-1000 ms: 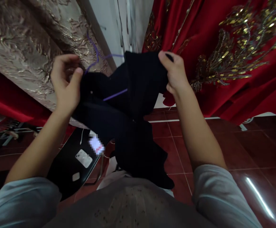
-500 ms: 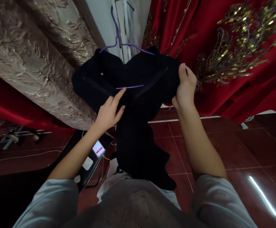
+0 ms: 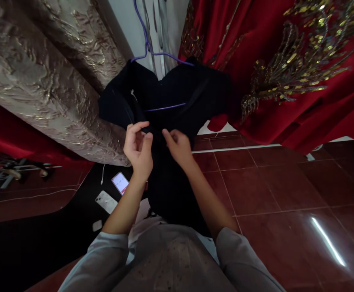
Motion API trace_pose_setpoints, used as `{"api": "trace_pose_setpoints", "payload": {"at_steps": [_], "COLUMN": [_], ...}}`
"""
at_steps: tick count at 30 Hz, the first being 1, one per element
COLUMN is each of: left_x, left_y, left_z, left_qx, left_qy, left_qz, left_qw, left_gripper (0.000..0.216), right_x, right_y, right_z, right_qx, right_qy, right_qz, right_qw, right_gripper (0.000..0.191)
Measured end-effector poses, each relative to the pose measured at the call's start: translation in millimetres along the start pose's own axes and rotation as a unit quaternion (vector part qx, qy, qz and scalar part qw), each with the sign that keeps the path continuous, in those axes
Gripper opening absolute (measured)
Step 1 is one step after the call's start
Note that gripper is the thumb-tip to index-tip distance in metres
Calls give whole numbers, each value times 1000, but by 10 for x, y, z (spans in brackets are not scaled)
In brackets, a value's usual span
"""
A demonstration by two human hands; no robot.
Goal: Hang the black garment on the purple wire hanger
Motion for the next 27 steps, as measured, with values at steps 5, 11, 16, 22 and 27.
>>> {"api": "trace_pose_setpoints", "payload": {"at_steps": [5,11,16,22,27], "left_x": [-18,130,17,83,156], "left_y": [104,554,901,703,715], "left_z": [-68,-550,-902,-681,-654], "left_qx": [50,126,197,141,135], "left_qy": [56,70,5,-25,-47], "left_qz": [3,26,-83,-80,-39], "left_qw": [997,989,977,987,989], "left_gripper": [26,54,17,13,15], "right_x": [-464,-223,-195,-210,-254], "right_y": [300,540,539,606,656], "right_z": [440,576,520,418,314], "right_qx": [-124,-168,-160,-136,-138], "right_qy": [-44,-155,-125,-151,-158], "right_qz": [-73,38,38,21,-45], "right_qw": [989,973,979,979,977], "right_gripper": [53,43,46,43,33]}}
Point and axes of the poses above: each hand's wrist, its own y-axis away from the middle knuckle, its own x-axis out of the back of the hand, z = x × y, the point moved 9 cm from there along -y, towards the middle knuckle, and after that the axes turned 9 degrees about z, right-handed, at the moved point
